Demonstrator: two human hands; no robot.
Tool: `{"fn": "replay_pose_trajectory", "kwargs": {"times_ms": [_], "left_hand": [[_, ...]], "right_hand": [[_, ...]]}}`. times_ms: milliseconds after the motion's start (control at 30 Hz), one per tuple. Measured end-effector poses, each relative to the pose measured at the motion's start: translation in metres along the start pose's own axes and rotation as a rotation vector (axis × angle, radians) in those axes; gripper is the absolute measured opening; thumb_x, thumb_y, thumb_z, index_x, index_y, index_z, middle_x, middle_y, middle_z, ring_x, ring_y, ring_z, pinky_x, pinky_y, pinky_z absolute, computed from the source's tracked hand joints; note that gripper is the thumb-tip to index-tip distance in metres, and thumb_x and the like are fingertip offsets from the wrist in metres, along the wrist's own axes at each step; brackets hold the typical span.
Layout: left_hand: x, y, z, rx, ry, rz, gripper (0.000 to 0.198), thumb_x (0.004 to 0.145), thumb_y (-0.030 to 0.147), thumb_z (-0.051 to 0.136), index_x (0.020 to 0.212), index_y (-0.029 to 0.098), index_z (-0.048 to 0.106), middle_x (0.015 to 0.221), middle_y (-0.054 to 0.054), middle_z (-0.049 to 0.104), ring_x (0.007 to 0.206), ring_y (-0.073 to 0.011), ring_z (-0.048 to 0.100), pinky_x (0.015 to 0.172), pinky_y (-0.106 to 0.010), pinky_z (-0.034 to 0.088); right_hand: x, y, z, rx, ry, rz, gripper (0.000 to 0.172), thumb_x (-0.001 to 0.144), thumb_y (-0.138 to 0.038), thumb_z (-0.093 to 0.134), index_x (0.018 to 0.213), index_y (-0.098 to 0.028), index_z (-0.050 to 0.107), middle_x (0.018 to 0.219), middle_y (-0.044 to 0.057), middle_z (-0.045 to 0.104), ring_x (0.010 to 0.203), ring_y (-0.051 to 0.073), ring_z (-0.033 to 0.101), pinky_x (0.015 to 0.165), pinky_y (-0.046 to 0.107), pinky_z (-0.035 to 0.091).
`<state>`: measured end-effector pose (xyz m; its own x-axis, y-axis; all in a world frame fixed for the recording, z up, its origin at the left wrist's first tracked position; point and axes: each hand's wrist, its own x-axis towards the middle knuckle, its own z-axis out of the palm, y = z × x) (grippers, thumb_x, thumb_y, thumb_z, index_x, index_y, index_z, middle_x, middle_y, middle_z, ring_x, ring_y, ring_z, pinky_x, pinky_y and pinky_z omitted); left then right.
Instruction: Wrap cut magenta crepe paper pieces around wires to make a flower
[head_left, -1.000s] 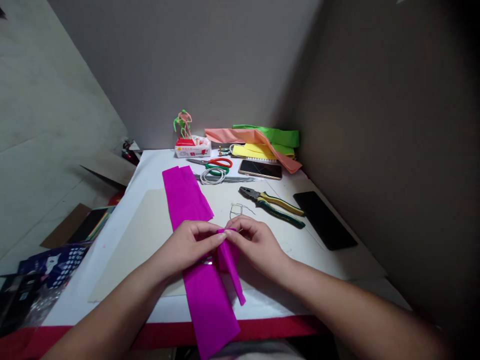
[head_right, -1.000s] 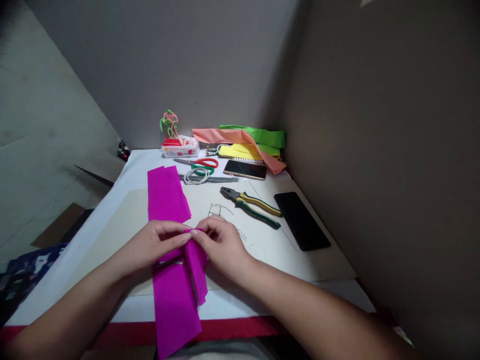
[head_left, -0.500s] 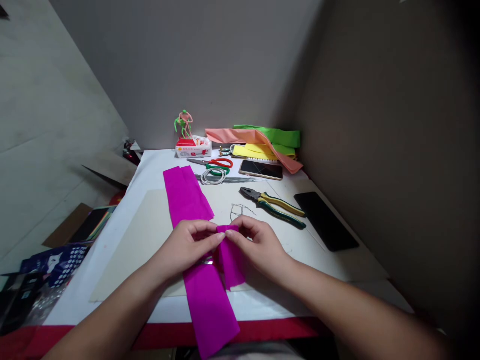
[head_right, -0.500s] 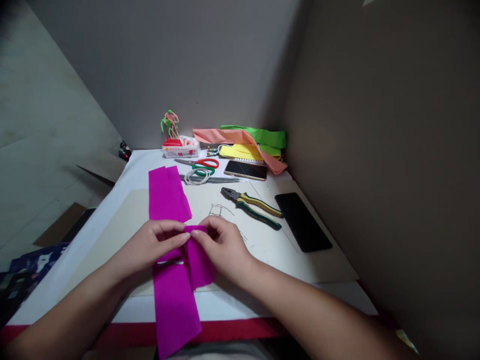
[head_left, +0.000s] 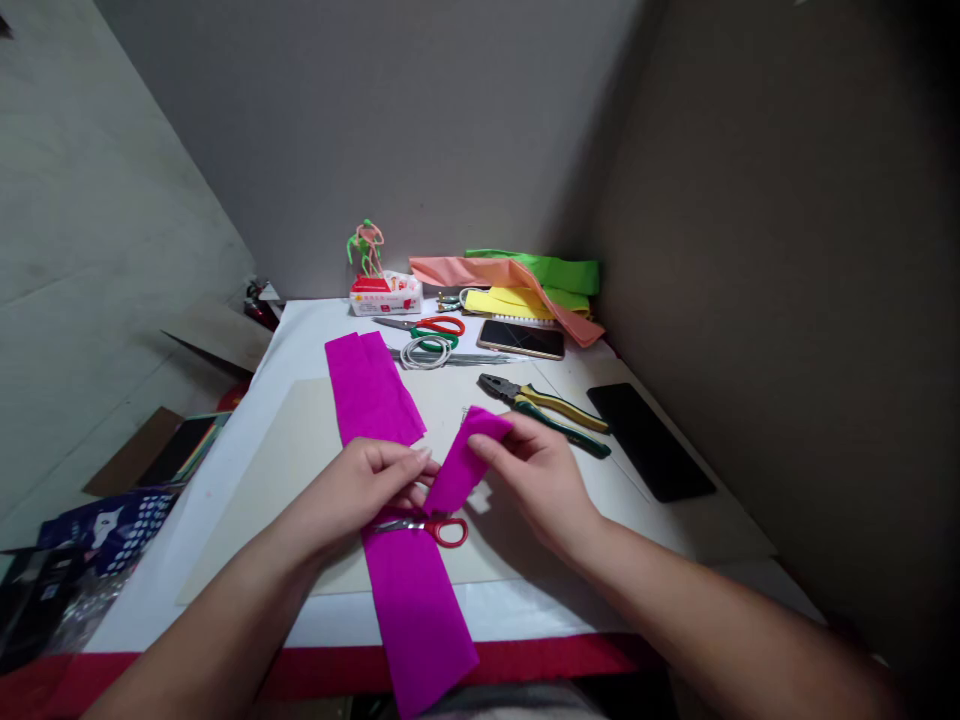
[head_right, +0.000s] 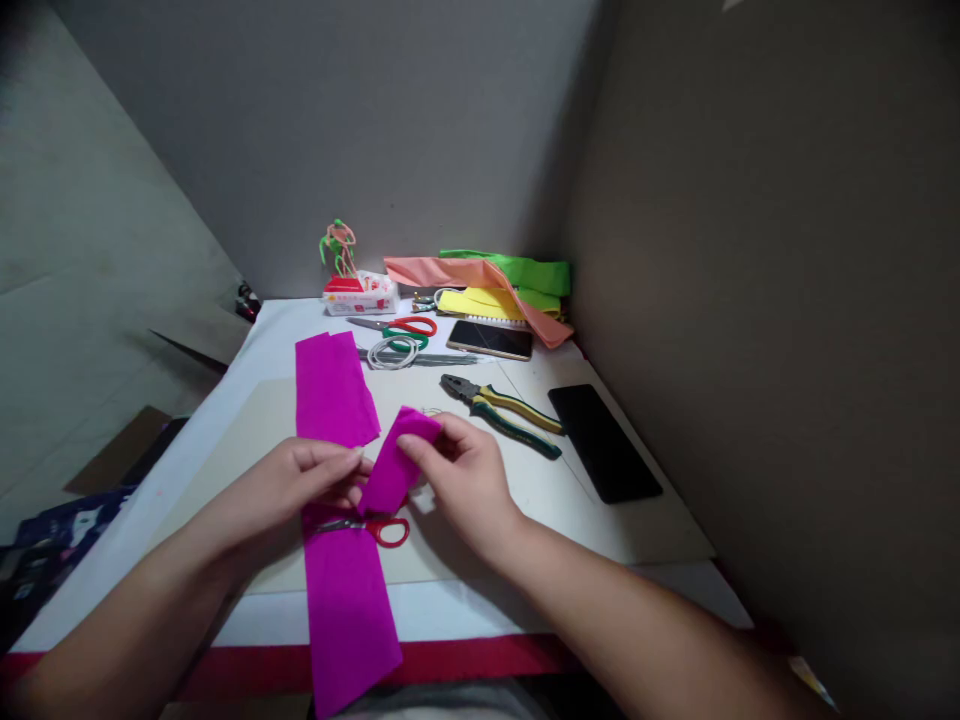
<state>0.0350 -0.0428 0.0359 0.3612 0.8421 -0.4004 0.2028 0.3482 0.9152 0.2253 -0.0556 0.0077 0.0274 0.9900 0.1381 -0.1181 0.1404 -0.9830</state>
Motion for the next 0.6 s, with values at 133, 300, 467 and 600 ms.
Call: {"fn": "replay_pose_trajectory", "kwargs": {"times_ms": [133, 300, 467, 600], "left_hand": [[-0.004, 0.003, -0.001, 0.005, -0.029, -0.049, 0.065, 0.081, 0.068, 0.050, 0.080, 0.007, 0.073, 0.068, -0.014, 0.073, 0.046, -0.0165, 0.061, 0.051, -0.028, 0.043], [-0.011, 0.002, 0.001, -0.086, -0.182, 0.031, 0.048, 0.083, 0.055, 0.061, 0.061, 0.012, 0.065, 0.053, -0.001, 0.060, 0.044, -0.0083, 0.047, 0.046, -0.021, 0.032], [-0.009, 0.004, 0.001, -0.055, -0.080, 0.039, 0.032, 0.074, 0.040, 0.075, 0.067, 0.010, 0.069, 0.058, -0.001, 0.064, 0.051, -0.0085, 0.049, 0.050, -0.019, 0.035], [-0.006, 0.002, 0.005, -0.118, -0.060, 0.017, 0.026, 0.071, 0.036, 0.078, 0.068, 0.011, 0.072, 0.061, -0.005, 0.071, 0.052, -0.0123, 0.059, 0.051, -0.022, 0.043]], "right_hand": [[-0.005, -0.012, -0.012, -0.324, 0.131, -0.567, 0.011, 0.084, -0.017, 0.064, 0.090, -0.022, 0.071, 0.086, 0.004, 0.063, 0.083, 0.018, 0.058, 0.075, 0.034, 0.047], [-0.021, -0.013, -0.008, -0.623, -0.215, -1.058, 0.017, 0.085, -0.015, 0.059, 0.099, -0.018, 0.070, 0.093, 0.008, 0.068, 0.089, 0.021, 0.054, 0.077, 0.039, 0.046], [-0.020, -0.006, -0.001, -0.618, -0.364, -1.004, 0.033, 0.080, -0.042, 0.071, 0.102, -0.017, 0.066, 0.102, 0.010, 0.068, 0.093, 0.023, 0.056, 0.082, 0.041, 0.047], [-0.013, -0.004, 0.000, -0.390, -0.170, -0.554, 0.050, 0.074, -0.038, 0.077, 0.117, -0.020, 0.060, 0.109, 0.011, 0.062, 0.098, 0.023, 0.057, 0.083, 0.039, 0.048]]}}
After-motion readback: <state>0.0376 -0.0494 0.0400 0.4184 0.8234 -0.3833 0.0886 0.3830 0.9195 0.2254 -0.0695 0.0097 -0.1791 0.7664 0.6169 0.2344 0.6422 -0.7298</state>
